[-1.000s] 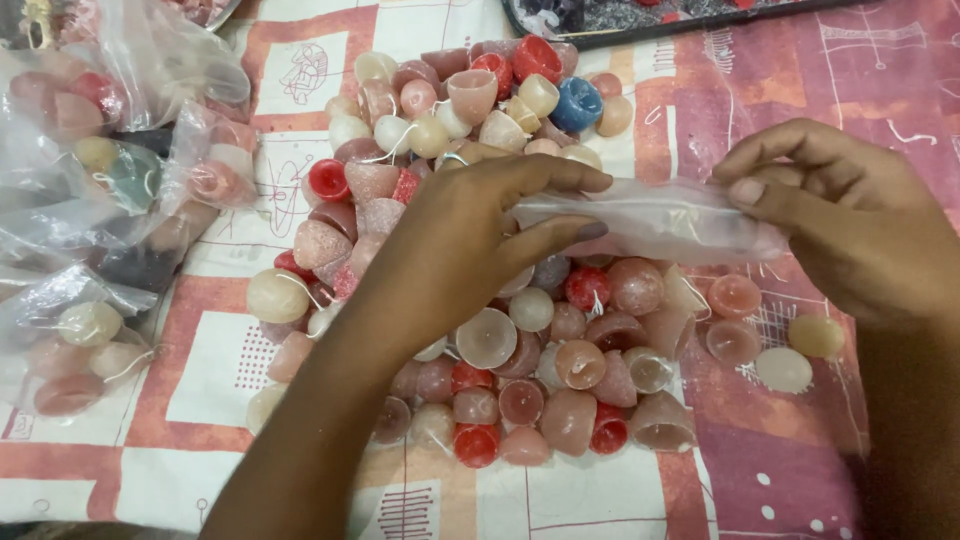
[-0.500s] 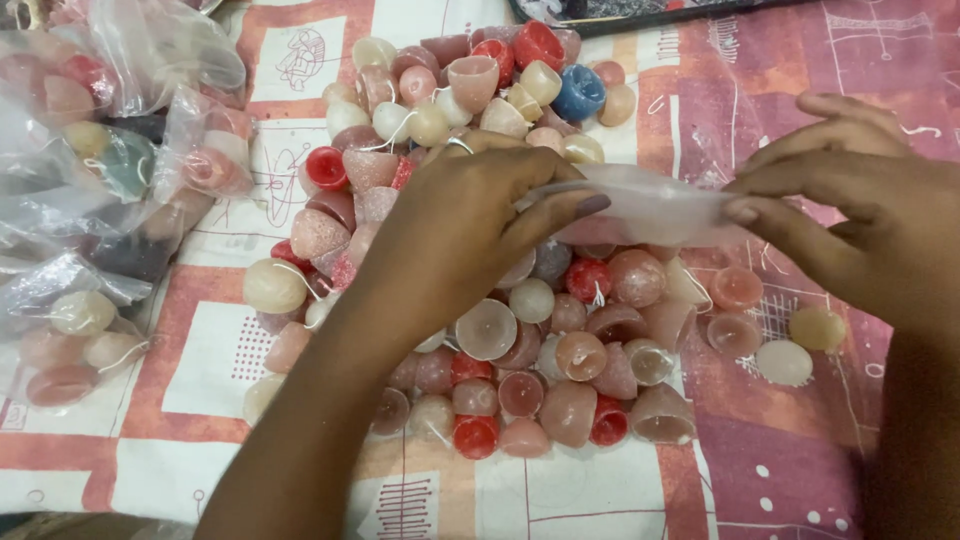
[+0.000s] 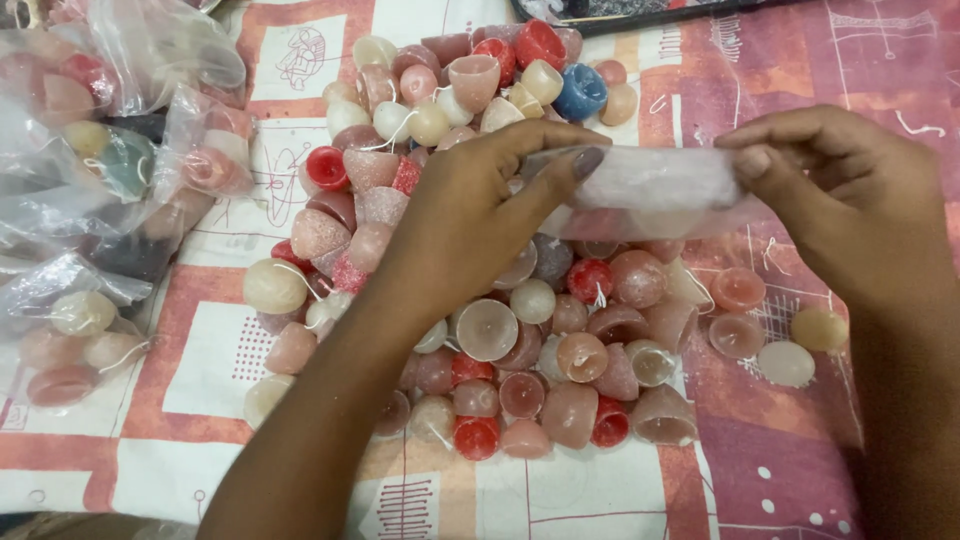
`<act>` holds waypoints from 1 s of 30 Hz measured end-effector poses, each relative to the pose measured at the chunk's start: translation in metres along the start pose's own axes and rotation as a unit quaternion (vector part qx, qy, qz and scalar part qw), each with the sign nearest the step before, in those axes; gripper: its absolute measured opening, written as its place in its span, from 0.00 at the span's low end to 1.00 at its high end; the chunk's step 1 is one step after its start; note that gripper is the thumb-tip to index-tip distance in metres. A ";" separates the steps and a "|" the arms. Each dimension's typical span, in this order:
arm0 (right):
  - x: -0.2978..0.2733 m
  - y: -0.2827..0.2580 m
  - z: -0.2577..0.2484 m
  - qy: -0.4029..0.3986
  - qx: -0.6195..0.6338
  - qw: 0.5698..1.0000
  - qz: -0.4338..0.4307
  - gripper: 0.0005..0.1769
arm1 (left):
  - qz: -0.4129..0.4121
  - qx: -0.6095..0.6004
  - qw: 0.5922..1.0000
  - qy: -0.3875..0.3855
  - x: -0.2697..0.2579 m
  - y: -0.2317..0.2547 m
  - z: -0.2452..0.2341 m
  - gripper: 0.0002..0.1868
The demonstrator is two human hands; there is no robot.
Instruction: Sort and place small decorative candles into clear plastic bags.
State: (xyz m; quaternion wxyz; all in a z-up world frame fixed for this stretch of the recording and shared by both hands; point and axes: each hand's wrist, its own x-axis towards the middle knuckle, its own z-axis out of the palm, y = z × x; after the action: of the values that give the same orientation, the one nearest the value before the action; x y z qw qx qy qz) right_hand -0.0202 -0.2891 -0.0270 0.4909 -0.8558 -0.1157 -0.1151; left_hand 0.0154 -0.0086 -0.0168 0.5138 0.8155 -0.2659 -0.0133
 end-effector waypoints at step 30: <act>0.000 0.001 -0.009 -0.126 -0.382 0.912 -0.079 0.33 | -0.007 -0.103 0.995 0.015 -0.013 0.005 0.008 0.15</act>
State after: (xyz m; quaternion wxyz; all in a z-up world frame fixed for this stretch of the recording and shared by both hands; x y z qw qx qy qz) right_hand -0.0209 -0.2976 -0.0236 0.0972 -0.9734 -0.1913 -0.0802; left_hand 0.0001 -0.0107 -0.0195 0.5988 0.7603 -0.2496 -0.0322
